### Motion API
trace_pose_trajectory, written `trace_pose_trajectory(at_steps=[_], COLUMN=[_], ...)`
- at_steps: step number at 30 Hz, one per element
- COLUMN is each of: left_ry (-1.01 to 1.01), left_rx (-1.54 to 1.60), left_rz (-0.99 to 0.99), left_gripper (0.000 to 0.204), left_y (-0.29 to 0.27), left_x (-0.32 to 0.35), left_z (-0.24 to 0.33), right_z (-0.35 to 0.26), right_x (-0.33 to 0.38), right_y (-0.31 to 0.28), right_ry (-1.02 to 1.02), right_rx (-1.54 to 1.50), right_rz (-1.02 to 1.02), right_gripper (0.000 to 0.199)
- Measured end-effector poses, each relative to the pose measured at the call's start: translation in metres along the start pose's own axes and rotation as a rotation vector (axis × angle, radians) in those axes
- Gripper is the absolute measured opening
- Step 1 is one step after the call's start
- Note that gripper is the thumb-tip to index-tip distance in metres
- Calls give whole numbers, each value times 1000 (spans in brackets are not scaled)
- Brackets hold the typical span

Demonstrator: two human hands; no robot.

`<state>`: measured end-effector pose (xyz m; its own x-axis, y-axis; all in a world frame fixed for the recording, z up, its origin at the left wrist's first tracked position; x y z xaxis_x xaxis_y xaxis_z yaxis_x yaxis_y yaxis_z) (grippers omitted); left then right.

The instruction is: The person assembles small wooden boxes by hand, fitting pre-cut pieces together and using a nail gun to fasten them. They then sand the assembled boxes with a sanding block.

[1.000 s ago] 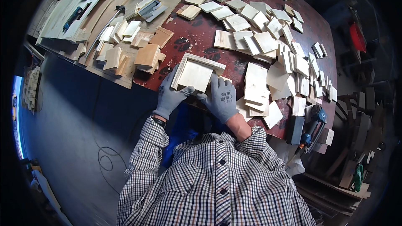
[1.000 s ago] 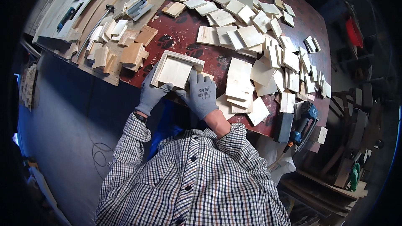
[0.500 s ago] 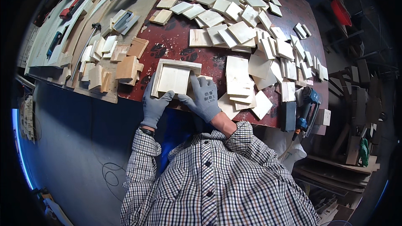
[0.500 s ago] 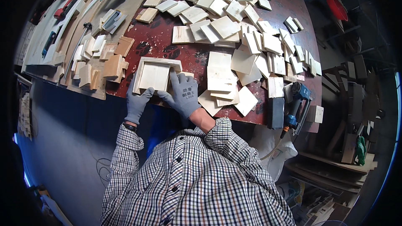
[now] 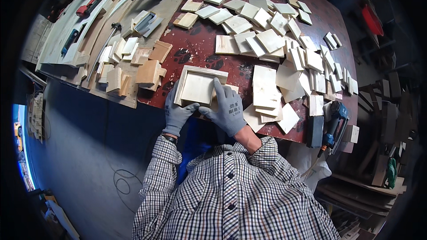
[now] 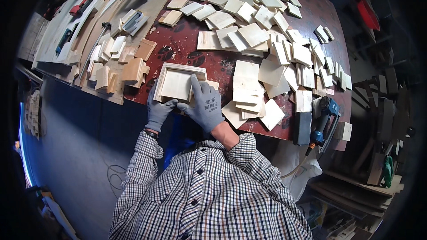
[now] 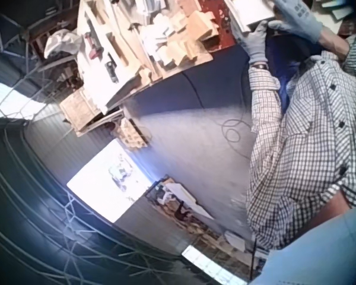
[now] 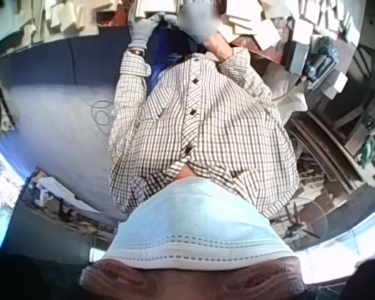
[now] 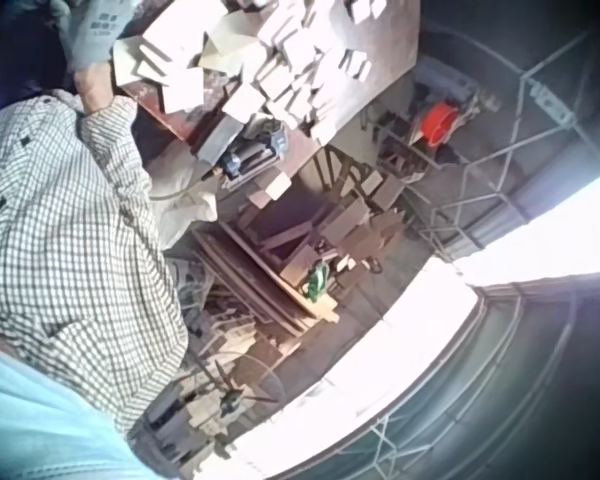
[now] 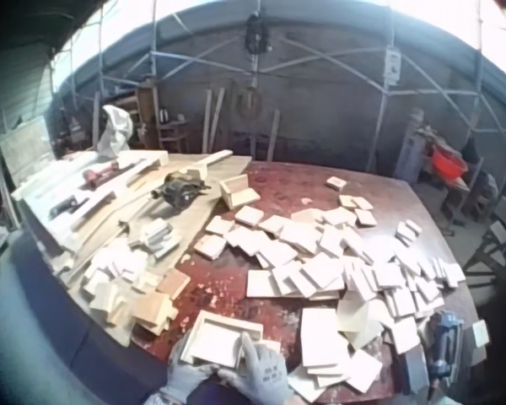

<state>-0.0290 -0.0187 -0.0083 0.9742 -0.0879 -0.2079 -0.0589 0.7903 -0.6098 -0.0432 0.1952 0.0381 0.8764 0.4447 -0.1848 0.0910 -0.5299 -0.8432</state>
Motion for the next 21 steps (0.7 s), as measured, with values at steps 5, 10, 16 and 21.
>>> trace_pose_trajectory(at_steps=[5, 10, 16, 21], left_ry=[8, 0, 15, -17], left_rx=[-45, 27, 43, 117], left_rz=[11, 11, 51, 23], left_gripper=[98, 94, 90, 87], left_y=[0, 0, 8, 9], left_x=[2, 2, 3, 2], left_z=[1, 1, -7, -12], right_z=[0, 2, 4, -6], right_x=[-1, -2, -4, -4], right_y=[0, -4, -3, -10], right_ry=[18, 32, 5, 96], right_rx=[-47, -53, 117, 63], right_rz=[-40, -77, -27, -97], right_gripper=[94, 92, 90, 80])
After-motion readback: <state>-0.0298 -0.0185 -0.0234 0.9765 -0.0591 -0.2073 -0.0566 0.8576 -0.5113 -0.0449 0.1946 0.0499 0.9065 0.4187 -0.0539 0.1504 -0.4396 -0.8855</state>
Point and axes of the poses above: each hand's wrist, its own x-axis away from the middle knuckle, its own y-axis out of the palm, z = x × y, the point moved 1 cm from there along -x, towards the middle knuckle, and after that the axes turned 15 degrees about -z, right-handed, at the moved point
